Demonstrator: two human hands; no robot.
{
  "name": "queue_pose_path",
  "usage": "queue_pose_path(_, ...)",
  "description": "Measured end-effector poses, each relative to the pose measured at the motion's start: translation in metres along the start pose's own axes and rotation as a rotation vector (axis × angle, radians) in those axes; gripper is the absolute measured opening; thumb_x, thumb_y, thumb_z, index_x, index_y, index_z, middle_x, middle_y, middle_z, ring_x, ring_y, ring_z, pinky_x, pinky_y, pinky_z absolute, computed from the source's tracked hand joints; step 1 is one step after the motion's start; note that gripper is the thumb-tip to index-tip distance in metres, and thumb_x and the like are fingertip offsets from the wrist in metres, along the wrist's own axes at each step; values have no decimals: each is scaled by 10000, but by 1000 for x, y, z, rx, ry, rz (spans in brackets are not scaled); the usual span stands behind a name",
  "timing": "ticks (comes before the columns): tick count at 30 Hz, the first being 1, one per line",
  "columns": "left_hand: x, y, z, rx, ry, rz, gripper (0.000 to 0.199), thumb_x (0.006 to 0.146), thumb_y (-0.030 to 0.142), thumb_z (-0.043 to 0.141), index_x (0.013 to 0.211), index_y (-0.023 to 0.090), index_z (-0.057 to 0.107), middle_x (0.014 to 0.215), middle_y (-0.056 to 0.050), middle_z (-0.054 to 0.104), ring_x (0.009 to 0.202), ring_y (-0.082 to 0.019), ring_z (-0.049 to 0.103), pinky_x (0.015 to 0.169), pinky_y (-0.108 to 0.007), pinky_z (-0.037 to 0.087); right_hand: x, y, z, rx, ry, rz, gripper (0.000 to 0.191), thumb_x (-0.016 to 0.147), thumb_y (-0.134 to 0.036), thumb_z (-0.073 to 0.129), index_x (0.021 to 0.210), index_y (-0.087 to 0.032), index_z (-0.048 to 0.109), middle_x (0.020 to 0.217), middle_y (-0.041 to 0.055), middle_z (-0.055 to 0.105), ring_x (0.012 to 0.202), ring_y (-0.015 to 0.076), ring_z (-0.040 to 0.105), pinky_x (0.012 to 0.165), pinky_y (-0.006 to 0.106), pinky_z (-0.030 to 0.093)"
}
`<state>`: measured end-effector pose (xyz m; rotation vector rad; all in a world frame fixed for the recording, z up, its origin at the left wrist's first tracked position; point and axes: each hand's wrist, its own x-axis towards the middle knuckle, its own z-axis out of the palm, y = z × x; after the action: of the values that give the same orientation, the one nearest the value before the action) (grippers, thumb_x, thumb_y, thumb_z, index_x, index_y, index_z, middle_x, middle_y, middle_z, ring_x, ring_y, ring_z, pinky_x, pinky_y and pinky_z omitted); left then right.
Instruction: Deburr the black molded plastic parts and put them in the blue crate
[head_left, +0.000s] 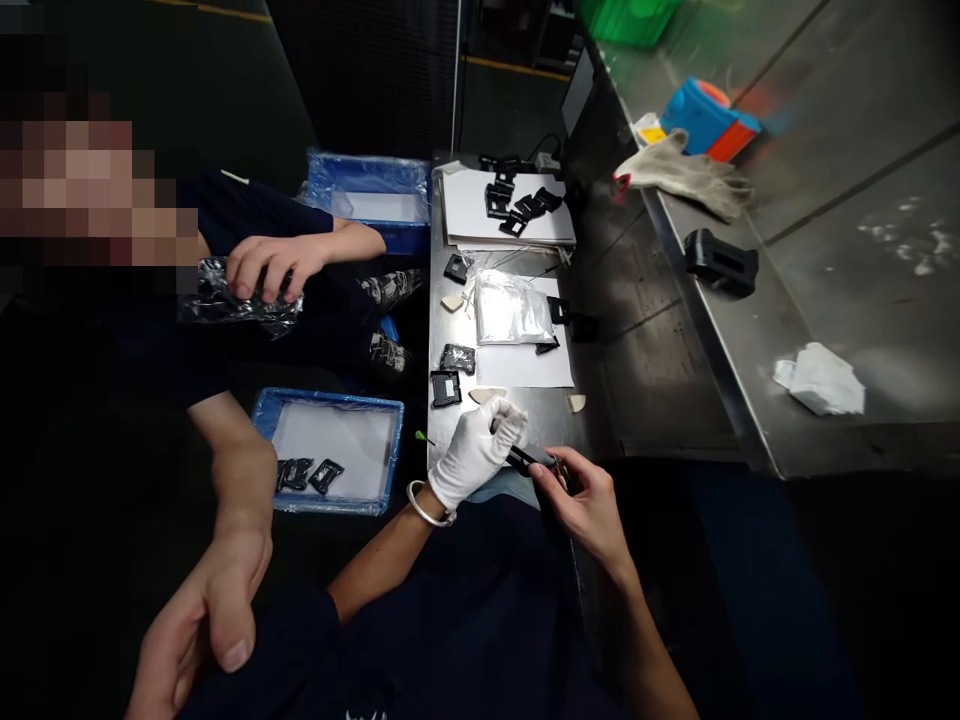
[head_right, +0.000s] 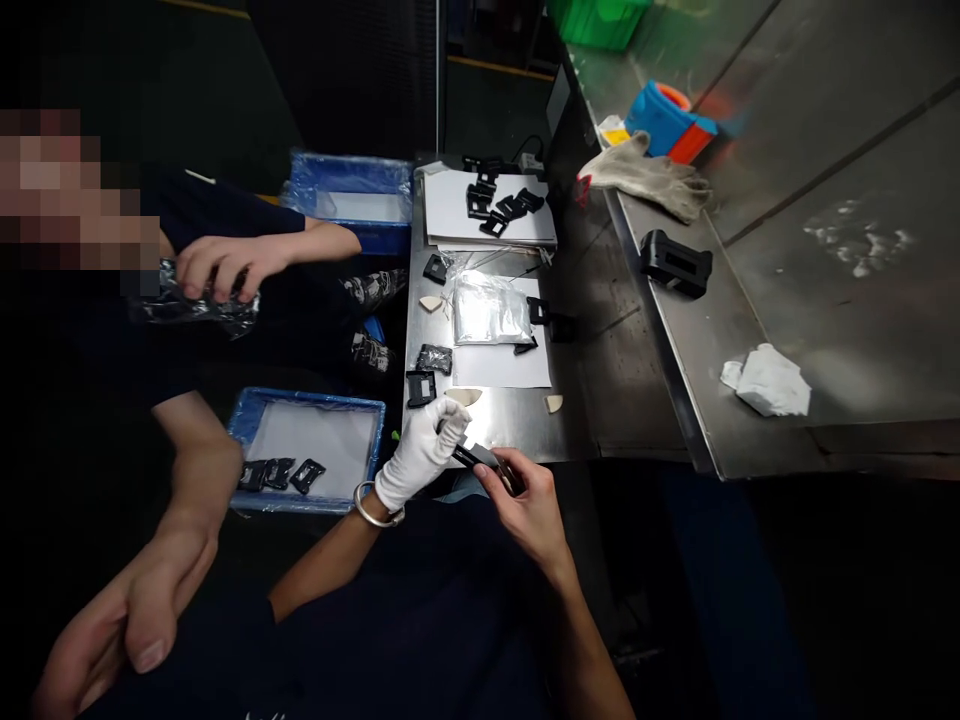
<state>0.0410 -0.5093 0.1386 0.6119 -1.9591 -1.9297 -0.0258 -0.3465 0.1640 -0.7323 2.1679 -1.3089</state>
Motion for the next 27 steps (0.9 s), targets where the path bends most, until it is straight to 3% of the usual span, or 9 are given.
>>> queue_pose_path(4, -6, -1, -7, 75, -77, -69, 324, 833, 495, 691, 899, 181, 654, 868, -24, 686, 793, -153, 628, 735, -264, 502, 8, 7, -5, -12, -34, -28, 233, 871, -403, 681, 909, -172, 689, 661, -25, 537, 583, 95, 466, 537, 221, 382)
queue_pose_path(10, -27, -1, -25, 141, -90, -179, 382, 732, 485, 786, 927, 192, 638, 870, -6, 692, 788, -154, 639, 704, -259, 501, 15, 11, 2, -45, -151, -75, 262, 866, -418, 681, 945, -170, 707, 769, 23, 655, 670, 143, 570, 605, 245, 447)
queue_pose_path(17, -58, -6, -40, 202, -34, -160, 334, 836, 529, 663, 913, 205, 637, 828, -15, 694, 766, -175, 645, 701, -283, 501, 18, 23, 23, -15, -274, -84, 349, 878, -473, 644, 1079, -190, 682, 797, 23, 638, 722, 171, 600, 656, 268, 482)
queue_pose_path(20, -68, -18, -47, 271, 33, -158, 322, 909, 522, 555, 899, 216, 656, 859, -29, 724, 824, -196, 682, 767, -299, 514, 19, 53, 33, 6, -209, -37, 418, 869, -526, 620, 1102, -182, 666, 743, 11, 593, 704, 167, 580, 657, 271, 475)
queue_pose_path(22, -76, -27, -53, 349, 40, -179, 325, 949, 474, 483, 877, 219, 672, 849, -31, 734, 810, -197, 691, 760, -300, 515, 18, 81, 38, 21, -132, 58, 478, 828, -613, 607, 911, -150, 687, 634, 2, 541, 600, 154, 521, 570, 265, 430)
queue_pose_path(25, -86, -35, -64, 487, -42, -214, 286, 946, 354, 462, 951, 237, 723, 944, -31, 763, 872, -201, 709, 823, -302, 521, 7, 126, 41, 52, 8, 227, 605, 700, -748, 609, 634, -147, 610, 567, 20, 516, 556, 153, 482, 521, 271, 393)
queue_pose_path(27, -84, -40, -69, 606, -136, -240, 302, 922, 304, 474, 1073, 269, 734, 1062, -26, 766, 979, -219, 713, 930, -331, 508, -5, 154, 41, 64, 66, 334, 617, 693, -752, 597, 695, -136, 633, 572, 15, 520, 550, 143, 467, 517, 264, 383)
